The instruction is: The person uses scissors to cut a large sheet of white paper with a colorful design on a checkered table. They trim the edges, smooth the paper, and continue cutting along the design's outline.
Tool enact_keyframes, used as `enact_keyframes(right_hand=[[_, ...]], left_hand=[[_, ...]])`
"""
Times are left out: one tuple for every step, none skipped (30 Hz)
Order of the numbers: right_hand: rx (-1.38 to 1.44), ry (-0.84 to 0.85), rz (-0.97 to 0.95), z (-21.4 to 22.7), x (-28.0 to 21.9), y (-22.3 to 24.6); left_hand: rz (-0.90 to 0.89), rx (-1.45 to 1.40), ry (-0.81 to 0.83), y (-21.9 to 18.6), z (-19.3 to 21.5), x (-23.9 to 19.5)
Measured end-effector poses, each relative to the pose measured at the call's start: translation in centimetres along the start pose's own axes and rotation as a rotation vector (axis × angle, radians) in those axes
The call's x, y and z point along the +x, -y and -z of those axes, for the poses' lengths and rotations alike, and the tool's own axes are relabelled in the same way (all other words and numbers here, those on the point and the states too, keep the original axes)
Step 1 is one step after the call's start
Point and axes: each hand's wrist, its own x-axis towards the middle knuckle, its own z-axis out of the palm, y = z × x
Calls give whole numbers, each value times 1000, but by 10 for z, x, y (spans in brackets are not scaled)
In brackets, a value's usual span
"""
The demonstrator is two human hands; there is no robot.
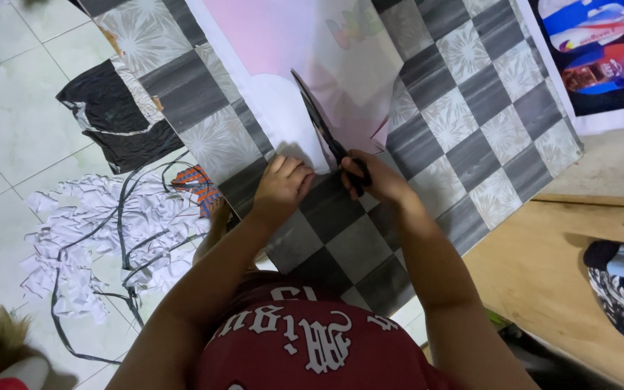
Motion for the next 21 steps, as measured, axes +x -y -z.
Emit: enact_keyframes(right_hand=[[-49, 25, -11, 2, 3, 4], [-97, 49, -23, 3, 7, 8], [-99, 54, -21, 4, 9, 10], [-128, 61, -40, 5, 12, 12], [-158, 67, -58, 6, 14, 14], [-159, 70, -57, 6, 16, 13], [-135, 71, -49, 7, 18, 13], [-111, 72, -41, 7, 20, 12], [-112, 74, -42, 8, 21, 11], [-84, 93, -26, 10, 23, 11], [-54, 112, -10, 11, 24, 10], [-54, 115, -12, 12, 26, 6], [-16, 114, -9, 14, 28, 2], [22, 113, -6, 16, 30, -2], [21, 115, -6, 18, 30, -2], [-19, 115, 9, 19, 31, -2], [-60, 115, 23, 21, 31, -3], [-59, 117, 22, 23, 31, -4], [-90, 126, 43, 26, 32, -5], [-121, 135, 64, 29, 33, -6], [-121, 136, 64, 31, 33, -6]], left_hand=[[-4, 0, -5, 1, -1, -1], [-8, 0, -11, 2, -3, -2], [-6, 4, -12, 2, -5, -3], [-5, 18, -22, 3, -7, -4], [-6, 32, -33, 3, -9, -5], [-4, 34, -34, 2, -7, -3], [-10, 25, -40, 1, -5, -2], [-15, 16, -46, 0, -2, 0], [-12, 16, -46, -1, 0, 2], [-22, 1, -46, -1, 2, 4], [-32, -14, -44, -2, 5, 5], [-29, -14, -43, -3, 5, 6], [-40, -9, -62, -3, 6, 7], [-50, -5, -80, -4, 6, 8], [-49, -4, -80, -4, 7, 8], [-45, -16, -73, -4, 7, 9], [-41, -28, -66, -4, 8, 9], [-39, -28, -65, -5, 9, 10], [-44, -21, -72, -6, 10, 11], [-49, -14, -80, -7, 11, 12], [-48, -14, -80, -7, 10, 11]])
